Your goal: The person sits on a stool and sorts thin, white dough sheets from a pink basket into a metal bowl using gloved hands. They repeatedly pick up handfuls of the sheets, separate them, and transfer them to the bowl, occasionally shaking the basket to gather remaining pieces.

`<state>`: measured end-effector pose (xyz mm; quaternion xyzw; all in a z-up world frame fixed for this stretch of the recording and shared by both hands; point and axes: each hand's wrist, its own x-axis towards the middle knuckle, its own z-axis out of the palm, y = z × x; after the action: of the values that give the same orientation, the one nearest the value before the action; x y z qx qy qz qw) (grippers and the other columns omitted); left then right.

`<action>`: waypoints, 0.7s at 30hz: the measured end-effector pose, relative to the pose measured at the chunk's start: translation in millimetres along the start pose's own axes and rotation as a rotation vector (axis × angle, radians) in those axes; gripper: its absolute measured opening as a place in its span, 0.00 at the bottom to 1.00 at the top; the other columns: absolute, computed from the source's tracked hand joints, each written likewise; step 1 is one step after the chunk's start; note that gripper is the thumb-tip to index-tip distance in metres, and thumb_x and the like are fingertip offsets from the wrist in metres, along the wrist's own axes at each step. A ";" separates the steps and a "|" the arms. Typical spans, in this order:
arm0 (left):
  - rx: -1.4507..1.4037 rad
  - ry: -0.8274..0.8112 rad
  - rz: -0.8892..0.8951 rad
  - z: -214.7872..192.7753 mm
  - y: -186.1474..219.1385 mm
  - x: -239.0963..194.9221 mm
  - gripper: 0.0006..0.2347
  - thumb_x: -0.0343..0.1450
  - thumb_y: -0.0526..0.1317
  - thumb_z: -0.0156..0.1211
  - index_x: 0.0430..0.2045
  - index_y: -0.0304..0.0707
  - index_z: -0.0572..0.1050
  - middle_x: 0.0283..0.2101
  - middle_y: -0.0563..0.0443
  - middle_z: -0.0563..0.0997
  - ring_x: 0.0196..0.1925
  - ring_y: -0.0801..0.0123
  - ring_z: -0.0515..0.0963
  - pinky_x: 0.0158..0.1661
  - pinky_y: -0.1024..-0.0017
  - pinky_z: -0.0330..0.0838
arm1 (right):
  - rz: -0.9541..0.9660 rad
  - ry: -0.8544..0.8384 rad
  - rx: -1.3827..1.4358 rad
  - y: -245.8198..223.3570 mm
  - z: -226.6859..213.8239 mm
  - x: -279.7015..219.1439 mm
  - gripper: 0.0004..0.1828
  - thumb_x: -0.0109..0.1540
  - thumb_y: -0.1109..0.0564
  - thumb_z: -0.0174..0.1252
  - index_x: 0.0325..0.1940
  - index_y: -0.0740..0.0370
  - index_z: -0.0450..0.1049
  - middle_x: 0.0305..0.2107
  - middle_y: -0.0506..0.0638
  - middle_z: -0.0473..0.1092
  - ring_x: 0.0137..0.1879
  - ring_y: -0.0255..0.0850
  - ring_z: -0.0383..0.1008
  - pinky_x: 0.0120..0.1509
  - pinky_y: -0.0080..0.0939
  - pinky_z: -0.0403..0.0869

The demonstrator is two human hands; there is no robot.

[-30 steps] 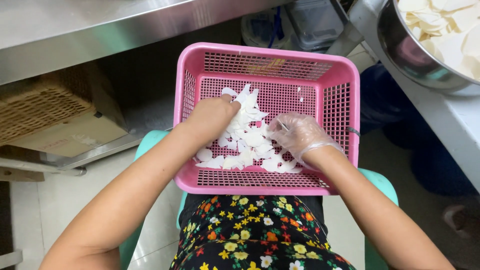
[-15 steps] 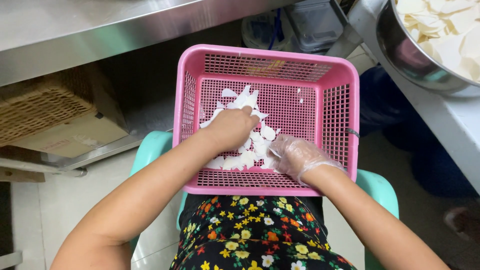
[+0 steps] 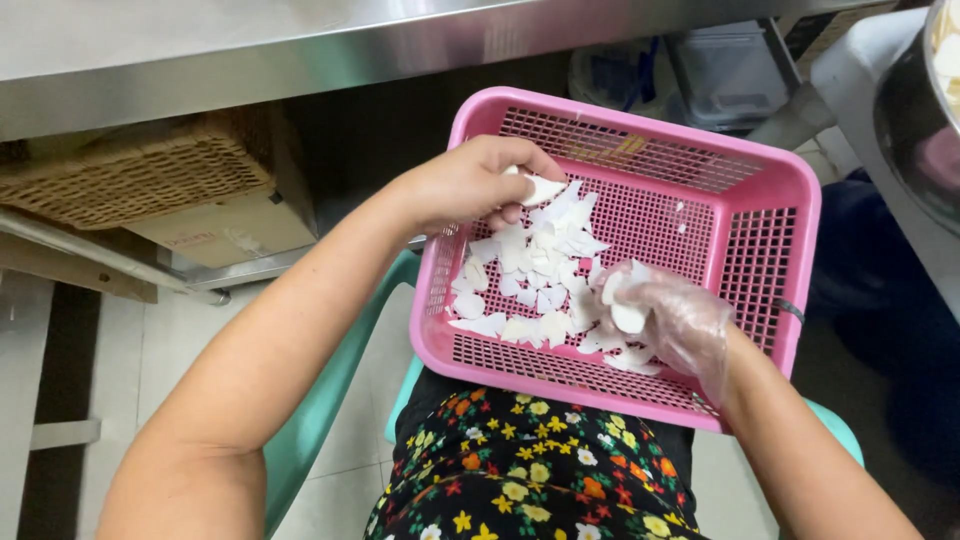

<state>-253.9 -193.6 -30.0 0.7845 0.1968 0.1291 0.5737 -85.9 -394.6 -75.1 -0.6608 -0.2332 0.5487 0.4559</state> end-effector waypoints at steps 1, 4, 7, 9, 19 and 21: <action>-0.231 0.012 -0.168 1.9 3.7 -5.3 0.16 0.70 0.32 0.47 0.51 0.30 0.74 0.32 0.51 0.77 0.27 0.80 0.81 0.26 0.86 0.82 | -0.002 -0.088 0.118 10.2 -4.7 13.4 0.11 0.59 0.62 0.51 0.45 0.65 0.74 0.32 0.60 0.72 0.30 0.48 0.73 0.28 0.42 0.69; -0.473 -0.002 -0.196 4.8 -11.8 -3.9 0.09 0.73 0.37 0.56 0.44 0.33 0.76 0.30 0.48 0.79 0.26 0.73 0.84 0.25 0.80 0.85 | -0.140 -0.212 0.231 29.0 -2.4 38.5 0.09 0.65 0.56 0.51 0.44 0.65 0.70 0.27 0.54 0.69 0.25 0.40 0.73 0.19 0.26 0.64; -0.118 -0.056 -0.101 17.4 -14.0 -16.4 0.07 0.69 0.33 0.61 0.38 0.30 0.78 0.33 0.49 0.76 0.22 0.77 0.79 0.19 0.84 0.78 | -0.220 -0.131 0.099 28.1 -1.8 43.4 0.05 0.62 0.63 0.59 0.40 0.66 0.72 0.22 0.56 0.69 0.22 0.42 0.71 0.18 0.31 0.64; 0.366 -0.178 -0.091 33.0 -45.3 -13.8 0.07 0.67 0.39 0.62 0.35 0.39 0.80 0.33 0.47 0.80 0.31 0.63 0.82 0.31 0.69 0.79 | -0.159 -0.074 0.033 10.9 3.7 33.2 0.05 0.62 0.64 0.58 0.42 0.64 0.72 0.26 0.57 0.71 0.27 0.44 0.73 0.22 0.33 0.67; 1.387 -0.281 0.095 72.5 -142.7 -23.8 0.05 0.65 0.32 0.59 0.22 0.39 0.82 0.21 0.43 0.80 0.25 0.53 0.84 0.23 0.52 0.78 | -0.126 0.090 0.400 11.1 -42.5 40.3 0.27 0.69 0.37 0.47 0.60 0.58 0.71 0.42 0.53 0.77 0.42 0.36 0.78 0.42 0.28 0.78; 1.334 -0.317 0.067 67.2 -123.6 -20.4 0.05 0.65 0.32 0.59 0.24 0.37 0.83 0.23 0.41 0.81 0.27 0.51 0.85 0.26 0.53 0.79 | -0.099 0.097 0.501 9.1 -43.0 38.0 0.29 0.71 0.37 0.41 0.61 0.62 0.71 0.44 0.58 0.76 0.45 0.40 0.77 0.47 0.35 0.79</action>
<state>-263.2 -227.3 -167.8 0.9851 0.1236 -0.1185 -0.0144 -36.3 -383.2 -103.1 -0.5403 -0.1001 0.5342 0.6424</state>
